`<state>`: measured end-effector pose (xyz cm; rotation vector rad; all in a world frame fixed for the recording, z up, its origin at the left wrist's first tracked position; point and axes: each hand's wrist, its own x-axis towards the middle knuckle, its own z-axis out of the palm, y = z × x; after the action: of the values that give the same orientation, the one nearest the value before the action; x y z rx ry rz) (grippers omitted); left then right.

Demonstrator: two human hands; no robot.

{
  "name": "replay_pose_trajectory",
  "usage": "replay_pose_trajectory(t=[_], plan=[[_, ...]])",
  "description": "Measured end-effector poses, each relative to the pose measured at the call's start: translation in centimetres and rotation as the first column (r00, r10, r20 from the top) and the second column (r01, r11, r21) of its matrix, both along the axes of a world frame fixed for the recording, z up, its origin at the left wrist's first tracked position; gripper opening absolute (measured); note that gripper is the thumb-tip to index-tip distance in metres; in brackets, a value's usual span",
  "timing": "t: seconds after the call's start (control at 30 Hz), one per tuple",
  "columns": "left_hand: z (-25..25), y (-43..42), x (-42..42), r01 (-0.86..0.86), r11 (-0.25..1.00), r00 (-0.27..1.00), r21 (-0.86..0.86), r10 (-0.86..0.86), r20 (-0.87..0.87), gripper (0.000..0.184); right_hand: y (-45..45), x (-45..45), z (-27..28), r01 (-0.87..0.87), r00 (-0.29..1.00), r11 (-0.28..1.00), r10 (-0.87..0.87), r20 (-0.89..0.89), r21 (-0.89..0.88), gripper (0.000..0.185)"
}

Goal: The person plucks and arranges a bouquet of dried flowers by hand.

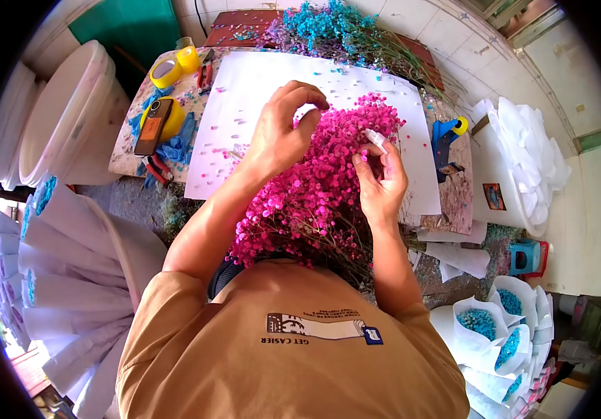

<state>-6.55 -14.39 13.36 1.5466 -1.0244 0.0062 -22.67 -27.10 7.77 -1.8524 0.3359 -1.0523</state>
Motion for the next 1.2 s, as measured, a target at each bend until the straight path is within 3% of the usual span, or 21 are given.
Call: replay_pose_trajectory(t=[0.1, 0.17, 0.23, 0.33, 0.57, 0.63, 0.77, 0.87, 1.03, 1.2], plan=[[0.9, 0.6, -0.9, 0.108, 0.994, 0.993, -0.013, -0.107, 0.053, 0.017, 0.0, -0.1, -0.1, 0.02, 1.0, 0.998, -0.02, -0.011, -0.055, 0.047], [1.0, 0.8, -1.3, 0.095, 0.992, 0.994, 0.082, -0.099, 0.037, 0.021, 0.2, -0.1, -0.2, 0.018, 0.999, 0.999, -0.02, -0.029, -0.045, 0.047], [0.3, 0.5, -1.2, 0.051, 0.978, 0.985, 0.204, -0.083, 0.149, 0.021, 0.4, 0.0, 0.1, 0.036, 0.999, 0.993, -0.039, -0.022, -0.111, 0.047], [-0.5, 0.2, -1.2, 0.148, 0.971, 0.986, 0.187, -0.16, 0.047, 0.022, 0.2, -0.2, -0.4, 0.017, 0.999, 0.995, -0.02, -0.03, -0.096, 0.047], [-0.9, -0.5, -1.3, 0.119, 0.971, 0.985, 0.207, -0.142, 0.1, 0.024, 0.3, -0.2, -0.5, 0.013, 0.998, 0.99, -0.022, -0.064, -0.138, 0.049], [-0.8, -0.4, -1.1, 0.104, 0.993, 0.992, 0.061, -0.108, 0.064, 0.022, 0.4, -0.2, -0.4, 0.025, 0.998, 0.988, -0.033, -0.045, -0.15, 0.049], [0.7, -0.1, -1.1, 0.018, 1.0, 0.993, -0.008, -0.018, -0.113, 0.019, 0.9, -0.4, 0.1, 0.036, 0.996, 0.986, -0.048, -0.073, -0.16, 0.049], [1.5, 0.3, -1.2, 0.058, 0.996, 0.996, 0.06, -0.062, 0.064, 0.02, 1.4, -0.3, 0.3, 0.046, 0.995, 0.979, -0.062, -0.073, -0.198, 0.049], [1.5, 0.5, -0.8, 0.041, 0.984, 0.996, 0.176, -0.054, 0.071, 0.023, 1.8, -0.2, 0.4, 0.077, 0.994, 0.931, -0.1, -0.047, -0.357, 0.053], [0.7, 1.0, -0.6, 0.074, 0.949, 0.996, 0.306, -0.085, 0.023, 0.025, 1.4, -0.2, 0.0, 0.062, 0.997, 0.911, -0.076, -0.018, -0.408, 0.054]])
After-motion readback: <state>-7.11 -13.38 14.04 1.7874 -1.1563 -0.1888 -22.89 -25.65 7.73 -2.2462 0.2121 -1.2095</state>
